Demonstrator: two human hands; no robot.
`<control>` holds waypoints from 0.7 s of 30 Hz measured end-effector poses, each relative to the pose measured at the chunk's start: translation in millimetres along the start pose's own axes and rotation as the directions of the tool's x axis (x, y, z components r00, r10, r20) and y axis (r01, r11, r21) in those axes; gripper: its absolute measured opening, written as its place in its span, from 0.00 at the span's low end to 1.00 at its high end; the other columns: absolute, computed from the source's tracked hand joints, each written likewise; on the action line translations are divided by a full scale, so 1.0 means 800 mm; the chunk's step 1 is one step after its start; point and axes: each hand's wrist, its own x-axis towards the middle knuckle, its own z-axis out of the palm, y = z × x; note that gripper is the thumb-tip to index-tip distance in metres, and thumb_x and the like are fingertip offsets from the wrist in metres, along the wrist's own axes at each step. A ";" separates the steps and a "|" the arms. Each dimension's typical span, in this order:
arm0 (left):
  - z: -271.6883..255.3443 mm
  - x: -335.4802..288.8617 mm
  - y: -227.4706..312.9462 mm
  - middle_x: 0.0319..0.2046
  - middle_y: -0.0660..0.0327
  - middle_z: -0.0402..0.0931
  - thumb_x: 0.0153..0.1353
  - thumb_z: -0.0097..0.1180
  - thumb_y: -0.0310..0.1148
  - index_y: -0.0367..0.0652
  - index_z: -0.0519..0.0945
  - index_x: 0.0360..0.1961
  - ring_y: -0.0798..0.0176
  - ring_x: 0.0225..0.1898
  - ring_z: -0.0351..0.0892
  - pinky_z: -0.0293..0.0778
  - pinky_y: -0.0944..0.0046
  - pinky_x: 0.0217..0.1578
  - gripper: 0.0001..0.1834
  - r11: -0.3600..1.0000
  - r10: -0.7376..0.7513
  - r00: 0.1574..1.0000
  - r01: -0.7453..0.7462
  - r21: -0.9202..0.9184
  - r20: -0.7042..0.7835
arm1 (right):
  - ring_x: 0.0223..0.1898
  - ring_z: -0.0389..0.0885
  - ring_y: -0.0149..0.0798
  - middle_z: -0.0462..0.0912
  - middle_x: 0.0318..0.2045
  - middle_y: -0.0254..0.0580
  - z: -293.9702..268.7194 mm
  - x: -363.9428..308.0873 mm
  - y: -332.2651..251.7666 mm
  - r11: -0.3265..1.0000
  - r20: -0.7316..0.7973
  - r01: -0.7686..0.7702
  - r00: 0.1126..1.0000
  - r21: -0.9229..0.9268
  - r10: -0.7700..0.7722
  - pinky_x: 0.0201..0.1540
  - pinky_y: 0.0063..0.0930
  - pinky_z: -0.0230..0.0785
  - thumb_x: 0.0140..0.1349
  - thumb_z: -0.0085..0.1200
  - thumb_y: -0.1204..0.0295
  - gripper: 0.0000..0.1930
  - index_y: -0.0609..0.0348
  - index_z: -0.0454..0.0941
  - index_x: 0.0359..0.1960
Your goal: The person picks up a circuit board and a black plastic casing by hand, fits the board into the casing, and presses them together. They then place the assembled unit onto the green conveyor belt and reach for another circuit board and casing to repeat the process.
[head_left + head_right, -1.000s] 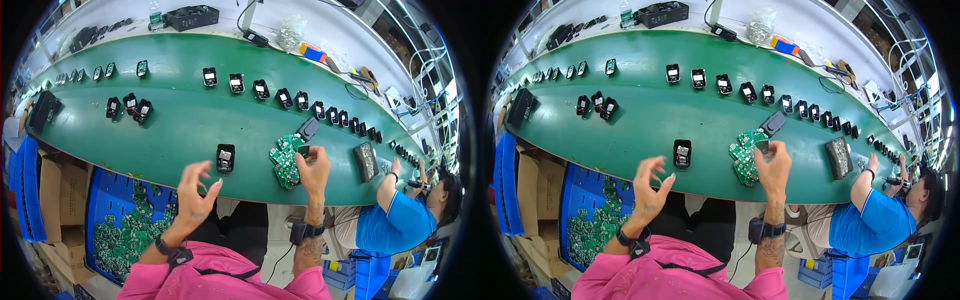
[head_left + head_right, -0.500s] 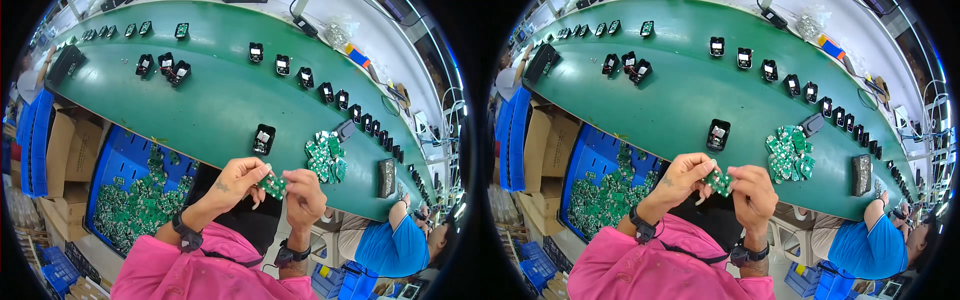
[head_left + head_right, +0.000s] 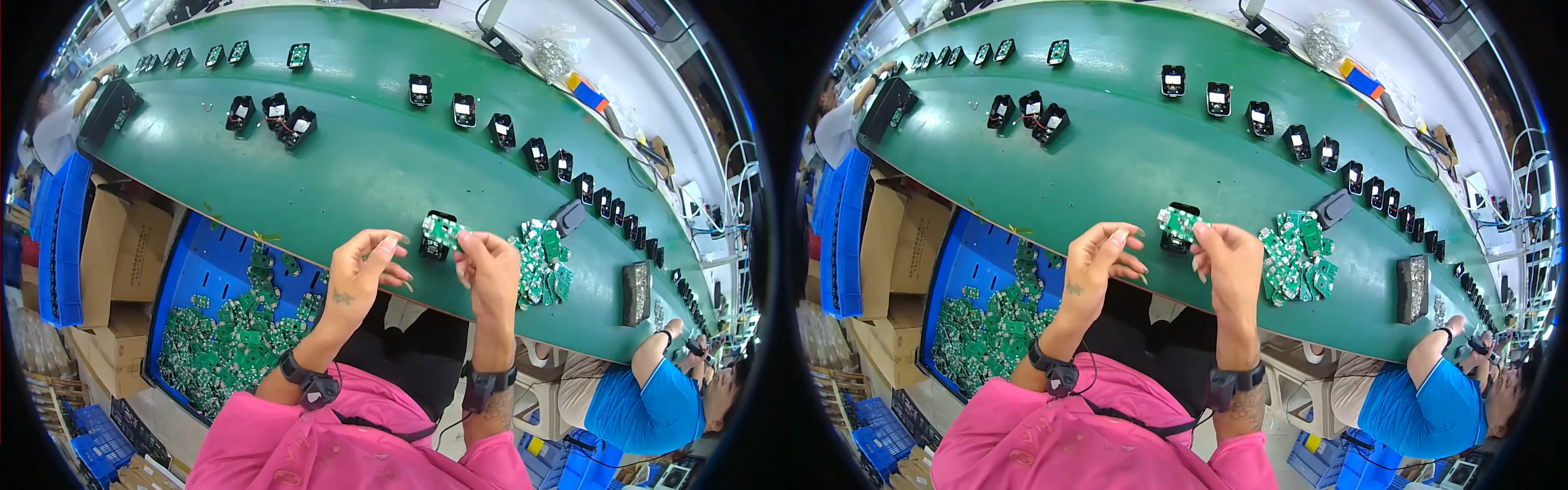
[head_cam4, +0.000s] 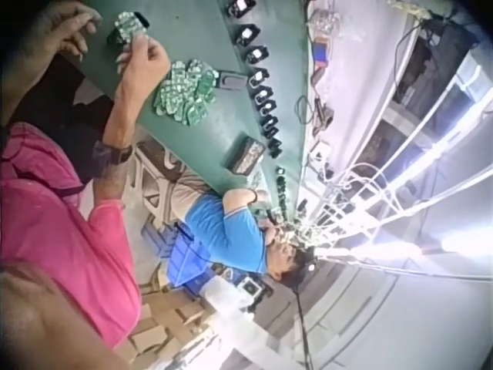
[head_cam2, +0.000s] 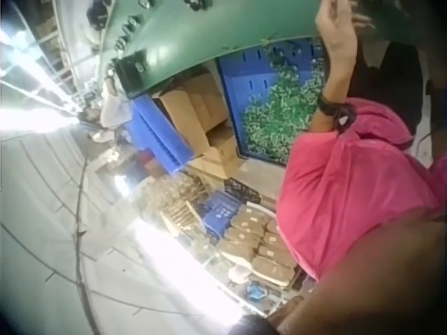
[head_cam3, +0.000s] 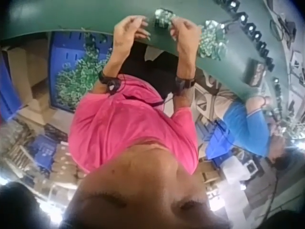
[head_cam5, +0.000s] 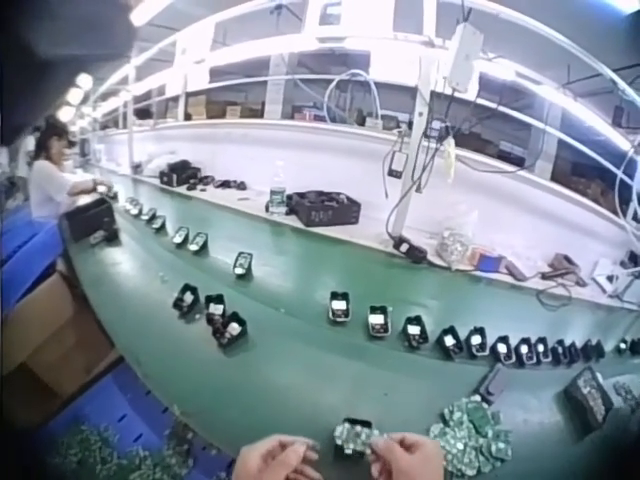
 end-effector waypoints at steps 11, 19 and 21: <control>-0.008 0.004 -0.011 0.43 0.54 0.79 0.71 0.54 0.35 0.32 0.77 0.50 0.66 0.31 0.85 0.81 0.69 0.32 0.16 0.999 -0.042 0.999 0.042 -0.008 -0.032 | 0.14 0.73 0.24 0.81 0.20 0.39 -0.007 0.008 0.010 0.989 0.066 -0.121 0.990 -0.091 0.127 0.14 0.16 0.60 0.64 0.63 0.71 0.10 0.65 0.80 0.29; 0.000 0.020 -0.016 0.45 0.55 0.79 0.70 0.54 0.32 0.29 0.76 0.51 0.67 0.32 0.85 0.81 0.70 0.32 0.16 0.991 0.055 0.998 -0.054 0.122 -0.004 | 0.14 0.74 0.24 0.81 0.21 0.40 -0.013 0.008 0.007 0.997 0.086 -0.073 0.994 0.003 0.073 0.15 0.17 0.61 0.64 0.62 0.71 0.10 0.66 0.80 0.30; -0.001 0.021 -0.016 0.45 0.55 0.79 0.70 0.54 0.32 0.29 0.76 0.51 0.67 0.32 0.85 0.81 0.69 0.32 0.16 0.990 0.050 0.999 -0.051 0.128 0.010 | 0.14 0.74 0.25 0.81 0.21 0.40 -0.012 0.015 0.004 0.995 0.094 -0.099 0.991 0.014 0.097 0.15 0.17 0.61 0.64 0.62 0.71 0.09 0.65 0.80 0.29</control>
